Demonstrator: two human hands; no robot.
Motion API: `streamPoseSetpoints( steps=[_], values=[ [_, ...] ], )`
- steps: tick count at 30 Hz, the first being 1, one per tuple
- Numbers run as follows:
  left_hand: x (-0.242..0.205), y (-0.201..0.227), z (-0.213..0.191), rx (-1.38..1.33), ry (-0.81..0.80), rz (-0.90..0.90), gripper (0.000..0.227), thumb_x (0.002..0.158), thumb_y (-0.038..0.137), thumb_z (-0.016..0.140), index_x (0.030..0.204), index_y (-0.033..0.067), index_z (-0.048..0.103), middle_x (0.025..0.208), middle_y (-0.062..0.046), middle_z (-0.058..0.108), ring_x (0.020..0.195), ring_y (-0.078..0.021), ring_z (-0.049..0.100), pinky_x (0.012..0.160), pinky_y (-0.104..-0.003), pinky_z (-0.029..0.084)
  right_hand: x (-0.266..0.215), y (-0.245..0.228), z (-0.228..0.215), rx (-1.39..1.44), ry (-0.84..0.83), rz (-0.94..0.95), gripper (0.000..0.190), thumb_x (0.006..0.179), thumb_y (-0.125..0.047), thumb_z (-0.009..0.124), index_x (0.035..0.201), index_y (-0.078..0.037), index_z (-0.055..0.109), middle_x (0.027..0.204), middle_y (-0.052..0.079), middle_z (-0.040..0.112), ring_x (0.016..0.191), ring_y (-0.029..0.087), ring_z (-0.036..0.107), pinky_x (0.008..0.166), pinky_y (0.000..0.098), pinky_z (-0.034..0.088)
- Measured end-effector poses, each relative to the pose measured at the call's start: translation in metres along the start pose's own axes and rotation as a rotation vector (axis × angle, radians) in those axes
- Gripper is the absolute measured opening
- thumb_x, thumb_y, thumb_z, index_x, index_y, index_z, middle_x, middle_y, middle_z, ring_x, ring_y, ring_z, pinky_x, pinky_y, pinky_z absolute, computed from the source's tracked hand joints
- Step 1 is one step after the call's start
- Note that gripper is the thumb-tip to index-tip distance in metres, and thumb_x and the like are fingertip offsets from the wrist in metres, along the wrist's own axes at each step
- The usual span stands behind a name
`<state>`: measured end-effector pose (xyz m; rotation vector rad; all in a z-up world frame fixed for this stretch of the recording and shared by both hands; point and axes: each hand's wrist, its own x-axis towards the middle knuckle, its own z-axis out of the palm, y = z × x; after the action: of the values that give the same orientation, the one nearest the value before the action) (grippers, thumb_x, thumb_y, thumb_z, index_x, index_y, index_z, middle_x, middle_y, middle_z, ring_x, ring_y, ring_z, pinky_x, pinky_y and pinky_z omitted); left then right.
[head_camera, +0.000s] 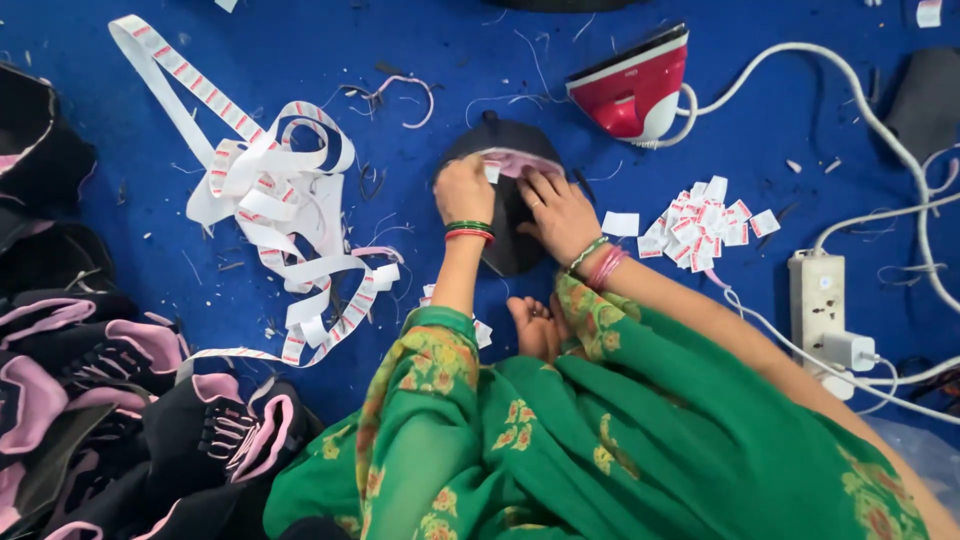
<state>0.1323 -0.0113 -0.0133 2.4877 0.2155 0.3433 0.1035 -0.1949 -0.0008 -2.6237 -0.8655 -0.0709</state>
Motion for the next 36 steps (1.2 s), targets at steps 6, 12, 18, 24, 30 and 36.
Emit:
streamPoseSetpoints(
  steps=[6,12,18,24,30,36],
  values=[
    [-0.001,0.002,0.016,-0.193,0.079,-0.275,0.015,0.083,0.015,0.069,0.09,0.0076,0.08,0.084,-0.021,0.074,0.08,-0.0379,0.073,0.079,-0.045,0.057,0.002,0.006,-0.007,-0.019,-0.001,-0.02,0.082,0.076,-0.039,0.083,0.146,-0.008,0.052,0.148,0.01,0.053,0.132,0.03,0.05,0.1,0.0434,0.044],
    [-0.004,0.008,0.018,-0.164,0.154,-0.226,0.017,0.08,0.011,0.068,0.089,0.0048,0.08,0.084,-0.022,0.073,0.082,-0.0397,0.071,0.081,-0.047,0.055,0.017,-0.001,-0.018,-0.126,-0.105,-0.004,0.097,0.069,-0.046,0.083,0.154,-0.013,0.049,0.142,0.014,0.052,0.121,0.034,0.05,0.092,0.0457,0.044],
    [-0.042,0.009,0.004,0.013,0.14,-0.038,0.029,0.088,0.009,0.066,0.115,0.0118,0.076,0.113,-0.018,0.071,0.11,-0.0387,0.064,0.099,-0.048,0.05,0.021,0.005,-0.003,-0.193,-0.137,-0.028,0.091,0.067,-0.046,0.084,0.149,-0.025,0.054,0.135,0.012,0.054,0.118,0.034,0.05,0.091,0.0454,0.046],
    [-0.059,0.002,0.013,0.255,0.065,0.066,0.051,0.086,0.016,0.065,0.136,0.02,0.066,0.14,-0.015,0.055,0.129,-0.0361,0.051,0.107,-0.051,0.042,0.036,0.018,-0.003,-0.215,-0.148,-0.062,0.091,0.069,-0.045,0.086,0.15,-0.022,0.054,0.134,0.011,0.055,0.121,0.034,0.052,0.093,0.0473,0.048],
    [-0.041,0.009,0.016,0.266,0.044,0.025,0.052,0.086,0.018,0.064,0.138,0.0216,0.065,0.142,-0.015,0.053,0.131,-0.0354,0.049,0.108,-0.049,0.041,0.054,0.022,-0.004,-0.266,-0.156,-0.041,0.105,0.06,-0.046,0.09,0.154,-0.024,0.049,0.132,0.015,0.053,0.118,0.038,0.052,0.093,0.0478,0.048],
    [-0.042,0.009,0.017,0.297,0.024,0.024,0.053,0.086,0.02,0.063,0.139,0.0193,0.065,0.142,-0.014,0.052,0.131,-0.0345,0.049,0.107,-0.048,0.04,0.066,0.011,-0.014,-0.283,-0.26,0.037,0.102,0.059,-0.046,0.092,0.15,-0.027,0.049,0.131,0.016,0.052,0.12,0.04,0.05,0.094,0.0528,0.047]
  ],
)
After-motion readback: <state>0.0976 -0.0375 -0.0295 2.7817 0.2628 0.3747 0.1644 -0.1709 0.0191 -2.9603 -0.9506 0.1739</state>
